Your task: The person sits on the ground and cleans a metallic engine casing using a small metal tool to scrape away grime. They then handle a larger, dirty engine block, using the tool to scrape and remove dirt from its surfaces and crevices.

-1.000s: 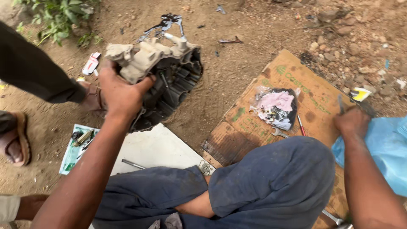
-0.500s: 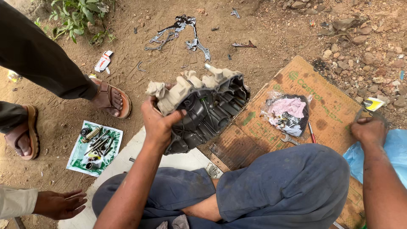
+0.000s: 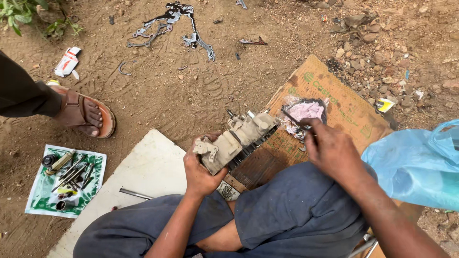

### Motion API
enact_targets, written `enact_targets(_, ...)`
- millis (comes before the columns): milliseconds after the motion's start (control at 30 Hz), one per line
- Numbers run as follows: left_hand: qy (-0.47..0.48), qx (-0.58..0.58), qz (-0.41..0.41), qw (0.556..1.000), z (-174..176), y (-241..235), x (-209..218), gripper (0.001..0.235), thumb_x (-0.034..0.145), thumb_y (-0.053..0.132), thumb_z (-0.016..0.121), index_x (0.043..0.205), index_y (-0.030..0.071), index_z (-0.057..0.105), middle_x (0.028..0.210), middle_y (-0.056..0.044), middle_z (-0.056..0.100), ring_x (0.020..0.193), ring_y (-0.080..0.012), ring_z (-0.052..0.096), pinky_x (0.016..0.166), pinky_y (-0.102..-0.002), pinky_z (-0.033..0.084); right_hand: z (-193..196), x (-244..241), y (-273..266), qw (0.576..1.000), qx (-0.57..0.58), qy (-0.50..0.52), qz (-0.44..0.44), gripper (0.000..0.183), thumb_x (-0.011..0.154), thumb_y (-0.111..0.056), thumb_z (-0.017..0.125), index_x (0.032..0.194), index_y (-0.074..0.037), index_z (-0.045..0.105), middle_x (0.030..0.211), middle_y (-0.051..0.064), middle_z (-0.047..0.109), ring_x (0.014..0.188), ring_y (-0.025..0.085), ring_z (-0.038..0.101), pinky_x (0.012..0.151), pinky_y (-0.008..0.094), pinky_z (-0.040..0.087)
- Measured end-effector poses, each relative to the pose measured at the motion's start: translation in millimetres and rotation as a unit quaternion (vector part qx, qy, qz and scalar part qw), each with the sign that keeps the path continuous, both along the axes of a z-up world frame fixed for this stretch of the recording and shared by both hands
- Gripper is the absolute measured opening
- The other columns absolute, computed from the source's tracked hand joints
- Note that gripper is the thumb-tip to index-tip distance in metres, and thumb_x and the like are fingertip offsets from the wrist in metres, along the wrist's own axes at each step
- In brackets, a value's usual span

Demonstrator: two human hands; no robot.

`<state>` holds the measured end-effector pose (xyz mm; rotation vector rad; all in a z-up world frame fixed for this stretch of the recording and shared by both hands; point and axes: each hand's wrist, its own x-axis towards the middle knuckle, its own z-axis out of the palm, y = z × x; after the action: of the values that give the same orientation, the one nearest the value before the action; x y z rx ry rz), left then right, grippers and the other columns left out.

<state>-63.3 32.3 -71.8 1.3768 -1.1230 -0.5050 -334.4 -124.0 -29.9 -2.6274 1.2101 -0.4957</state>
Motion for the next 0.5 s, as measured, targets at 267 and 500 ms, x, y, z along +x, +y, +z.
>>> enact_targets(267,-0.064,-0.011,0.024,0.998,-7,7,-7,0.060,0.060,0.005,0.079,0.116,0.002,0.058,0.125,-0.018,0.070,0.117,-0.0319,0.070,0.104,-0.038,0.055,-22,44,-24,0.991,-0.098,0.076,0.053,0.027,0.091,-0.007,0.066,0.118,-0.007,0.065,0.094,0.012,0.071,0.081,0.031,0.071,0.064,0.044,0.059)
enact_targets(500,-0.042,0.003,0.057,0.997,-5,6,-10,0.061,0.062,0.006,0.081,0.118,0.000,0.058,0.123,-0.017,0.067,0.117,-0.0326,0.070,0.102,-0.039,0.056,-16,38,-16,0.984,-0.107,0.058,0.130,0.029,0.086,-0.002,0.066,0.115,-0.006,0.066,0.083,0.008,0.065,0.076,0.027,0.069,0.061,0.041,0.057)
